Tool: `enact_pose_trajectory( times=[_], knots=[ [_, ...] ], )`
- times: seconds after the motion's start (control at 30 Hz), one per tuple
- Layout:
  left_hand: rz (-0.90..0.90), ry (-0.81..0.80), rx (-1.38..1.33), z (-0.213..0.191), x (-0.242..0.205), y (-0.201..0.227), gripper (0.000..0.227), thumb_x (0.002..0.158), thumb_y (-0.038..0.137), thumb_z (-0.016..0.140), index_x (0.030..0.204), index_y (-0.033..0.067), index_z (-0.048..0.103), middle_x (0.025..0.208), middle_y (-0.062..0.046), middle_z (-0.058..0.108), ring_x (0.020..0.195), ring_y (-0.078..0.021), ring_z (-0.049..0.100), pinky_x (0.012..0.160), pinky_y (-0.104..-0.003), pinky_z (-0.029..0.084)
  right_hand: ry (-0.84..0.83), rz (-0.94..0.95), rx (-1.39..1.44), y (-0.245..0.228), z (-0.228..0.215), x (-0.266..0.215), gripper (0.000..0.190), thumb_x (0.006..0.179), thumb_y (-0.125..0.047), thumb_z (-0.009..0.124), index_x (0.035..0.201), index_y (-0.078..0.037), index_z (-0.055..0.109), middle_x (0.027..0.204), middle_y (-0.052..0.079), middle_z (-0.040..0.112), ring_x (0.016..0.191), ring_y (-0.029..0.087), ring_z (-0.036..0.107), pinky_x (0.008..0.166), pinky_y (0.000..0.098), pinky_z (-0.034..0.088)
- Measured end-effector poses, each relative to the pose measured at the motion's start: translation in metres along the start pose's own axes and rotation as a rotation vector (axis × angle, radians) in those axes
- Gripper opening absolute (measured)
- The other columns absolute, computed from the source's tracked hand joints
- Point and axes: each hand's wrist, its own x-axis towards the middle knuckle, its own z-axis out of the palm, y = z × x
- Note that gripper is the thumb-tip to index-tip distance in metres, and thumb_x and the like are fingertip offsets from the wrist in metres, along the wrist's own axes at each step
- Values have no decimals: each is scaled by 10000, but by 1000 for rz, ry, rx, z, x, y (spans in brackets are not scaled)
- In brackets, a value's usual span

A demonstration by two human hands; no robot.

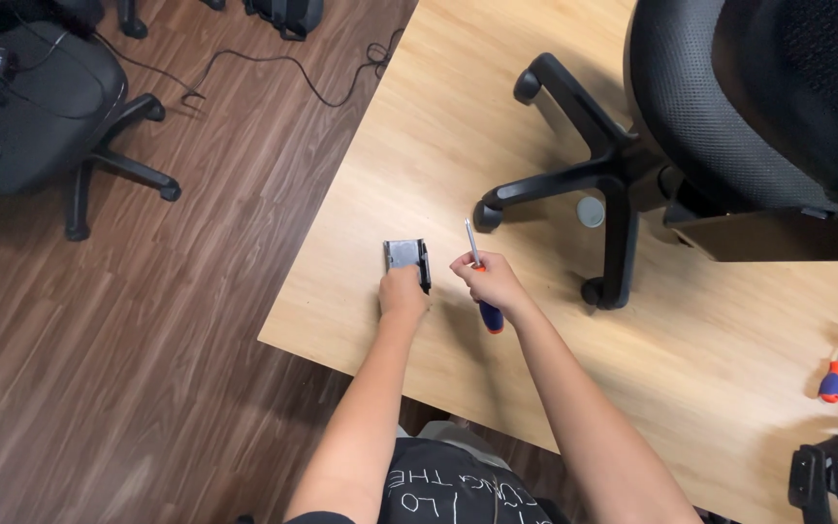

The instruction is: The person uses a screwdriver to drive screws and fasten the backrest of an office chair to its mounting bracket, working on several screws in turn. They then fit a black plastic cover over the bracket, press the seat down, and adjust the assembled chair on the table.

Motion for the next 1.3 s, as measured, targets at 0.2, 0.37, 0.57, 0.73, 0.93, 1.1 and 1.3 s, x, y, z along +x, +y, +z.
enact_pose_trajectory(
  times=[0.2, 0.37, 0.57, 0.73, 0.93, 1.1, 1.3],
  knots=[
    [-20, -20, -550, -26, -1, 4, 337, 623, 155, 923, 896, 67, 747, 810, -130, 784, 739, -203, 766, 694, -314, 611, 5, 19, -3, -11, -6, -9, 220, 913, -255, 732, 981, -46, 722, 735, 7, 620, 495, 95, 509, 475, 273, 430],
    [291, -203, -1207, -55, 7, 45, 332, 767, 44, 868, 1046, 11, 690, 868, -93, 739, 795, -124, 734, 684, -253, 608, -86, 4, 203, -36, -30, -25, 204, 940, -232, 696, 1023, -48, 727, 763, -10, 655, 501, 82, 486, 499, 268, 439],
    [577, -302, -1387, -132, -22, 130, 308, 822, -41, 831, 1089, -11, 680, 928, -79, 736, 842, -100, 721, 776, -233, 621, -188, -211, 509, -87, -86, -74, 164, 964, -153, 704, 1076, -37, 733, 675, -30, 565, 498, 68, 423, 522, 272, 404],
    [732, -351, -1393, -162, -57, 178, 310, 842, -56, 819, 1115, -7, 680, 955, -59, 732, 860, -91, 717, 789, -230, 614, -157, -373, 494, -118, -119, -133, 190, 931, -104, 746, 1091, -3, 739, 672, -28, 566, 524, 61, 438, 534, 264, 396],
    [799, -359, -1356, -159, -89, 214, 298, 861, -49, 810, 1125, -17, 676, 955, -59, 734, 853, -81, 704, 785, -213, 594, 7, -491, 288, -130, -141, -194, 273, 816, -47, 805, 1075, 12, 743, 700, 4, 661, 569, 71, 572, 502, 238, 419],
    [748, -355, -1321, -158, -117, 243, 260, 888, -8, 784, 1111, -31, 650, 948, -66, 733, 849, -82, 707, 773, -210, 587, 102, -614, 207, -126, -163, -233, 205, 865, -69, 798, 1053, 11, 797, 663, -19, 629, 566, 34, 517, 502, 214, 390],
    [807, -316, -1286, -139, -151, 280, 235, 943, 10, 747, 1159, -46, 671, 974, -61, 719, 886, -82, 692, 816, -212, 570, 157, -722, 82, -112, -202, -274, 171, 890, -72, 765, 1045, -12, 807, 640, -22, 632, 550, 27, 523, 494, 201, 389]
  ],
)
